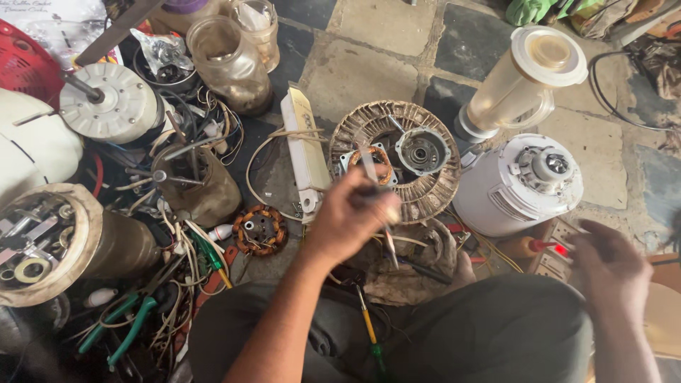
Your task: The person marks a motor component with a blue marker, then picks up and inspects various motor parts including a stator and rotor. They use a screwdriver to adjust or remove parts from the motor assembly and handle a plastic component, placing items on a woven mat.
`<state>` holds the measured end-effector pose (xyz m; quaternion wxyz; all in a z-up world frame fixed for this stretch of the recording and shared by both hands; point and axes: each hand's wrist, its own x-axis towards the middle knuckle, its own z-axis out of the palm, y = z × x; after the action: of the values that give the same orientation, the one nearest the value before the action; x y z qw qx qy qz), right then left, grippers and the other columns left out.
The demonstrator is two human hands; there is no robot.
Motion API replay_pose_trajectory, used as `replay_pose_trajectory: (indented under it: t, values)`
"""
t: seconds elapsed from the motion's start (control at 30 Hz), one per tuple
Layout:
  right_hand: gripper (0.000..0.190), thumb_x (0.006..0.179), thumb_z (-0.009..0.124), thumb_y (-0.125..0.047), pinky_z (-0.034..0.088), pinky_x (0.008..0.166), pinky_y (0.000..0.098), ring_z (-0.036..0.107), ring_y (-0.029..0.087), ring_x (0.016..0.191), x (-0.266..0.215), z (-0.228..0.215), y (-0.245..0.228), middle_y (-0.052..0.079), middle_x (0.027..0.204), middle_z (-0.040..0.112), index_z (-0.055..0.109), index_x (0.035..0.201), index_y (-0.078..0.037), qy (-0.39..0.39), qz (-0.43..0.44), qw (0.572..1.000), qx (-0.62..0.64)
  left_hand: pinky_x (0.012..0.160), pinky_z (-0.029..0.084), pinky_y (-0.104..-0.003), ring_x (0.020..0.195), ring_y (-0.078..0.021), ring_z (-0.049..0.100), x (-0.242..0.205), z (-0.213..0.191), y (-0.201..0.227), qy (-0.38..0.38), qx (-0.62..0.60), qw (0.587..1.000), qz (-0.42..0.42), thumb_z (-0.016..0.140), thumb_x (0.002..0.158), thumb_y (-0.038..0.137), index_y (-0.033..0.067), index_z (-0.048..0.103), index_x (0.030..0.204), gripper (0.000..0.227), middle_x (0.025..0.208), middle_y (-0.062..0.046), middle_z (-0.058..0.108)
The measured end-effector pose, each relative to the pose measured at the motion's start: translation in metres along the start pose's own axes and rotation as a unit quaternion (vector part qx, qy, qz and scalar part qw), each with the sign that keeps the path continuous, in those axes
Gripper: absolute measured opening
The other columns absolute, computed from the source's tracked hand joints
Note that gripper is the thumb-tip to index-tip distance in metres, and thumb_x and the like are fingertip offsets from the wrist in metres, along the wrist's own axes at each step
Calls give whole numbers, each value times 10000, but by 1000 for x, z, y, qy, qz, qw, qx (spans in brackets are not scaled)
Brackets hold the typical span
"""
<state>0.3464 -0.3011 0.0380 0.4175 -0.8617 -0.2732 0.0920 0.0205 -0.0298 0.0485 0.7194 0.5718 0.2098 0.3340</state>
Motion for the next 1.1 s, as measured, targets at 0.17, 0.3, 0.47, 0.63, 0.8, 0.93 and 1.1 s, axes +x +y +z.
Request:
replay_pose_trajectory:
  t: [0.17, 0.3, 0.47, 0.63, 0.8, 0.93, 1.1]
  values:
    - [562, 888, 646, -351, 587, 852, 382, 754, 248, 938, -30, 66, -105, 162, 1107, 803, 640, 1364, -52, -325, 131, 925, 147, 777, 612, -364, 905, -278, 755, -14, 35, 4, -137, 235, 962, -19, 840, 725, 490, 40, 400, 1539, 1029, 1050, -155, 717]
    - [667, 772, 806, -313, 551, 957, 382, 698, 224, 1113, -43, 122, -108, 150, 1216, 733, 614, 1326, 5, -465, 130, 853, 199, 828, 570, -449, 937, -396, 725, -21, 38, -2, -159, 391, 906, 45, 872, 658, 369, 19, 305, 1567, 1127, 1071, -224, 722]
    - [637, 756, 847, -252, 549, 934, 404, 692, 251, 1051, -38, 139, -85, 169, 1151, 744, 658, 1279, 60, -460, 151, 835, 263, 838, 572, -465, 947, -395, 721, -17, 33, 3, -145, 423, 893, 53, 886, 694, 344, 46, 281, 1598, 1128, 1091, -208, 727]
    - [581, 806, 802, -283, 576, 828, 457, 716, 296, 949, -19, 133, -68, 179, 1091, 735, 671, 1258, 56, -347, 182, 827, 404, 984, 544, -445, 1162, -361, 664, -11, -6, 18, -40, 360, 930, 66, 934, 686, 407, 83, 297, 1572, 1139, 1282, -227, 633]
    - [541, 907, 809, -273, 583, 1018, 482, 705, 266, 1126, 22, 120, -106, 131, 1223, 698, 596, 1290, 42, -294, 11, 787, 542, 1159, 334, -534, 1412, -429, 393, 11, -31, -16, 99, 460, 877, 103, 982, 599, 329, 14, 189, 1577, 1298, 1517, -262, 397]
    - [552, 919, 772, -227, 607, 942, 455, 728, 258, 1070, 62, 117, -152, 156, 1214, 709, 595, 1333, 94, -242, -68, 848, 467, 1143, 323, -537, 1401, -435, 401, 28, -17, -46, 98, 456, 880, 86, 1014, 521, 317, 34, 254, 1531, 1294, 1481, -244, 417]
    - [572, 924, 759, -206, 620, 864, 395, 731, 227, 993, 85, 144, -170, 161, 1174, 716, 593, 1373, 107, -218, -113, 861, 446, 1117, 410, -524, 1364, -432, 460, 41, -13, -69, 151, 422, 885, 127, 1027, 542, 310, 50, 311, 1512, 1233, 1447, -235, 450]
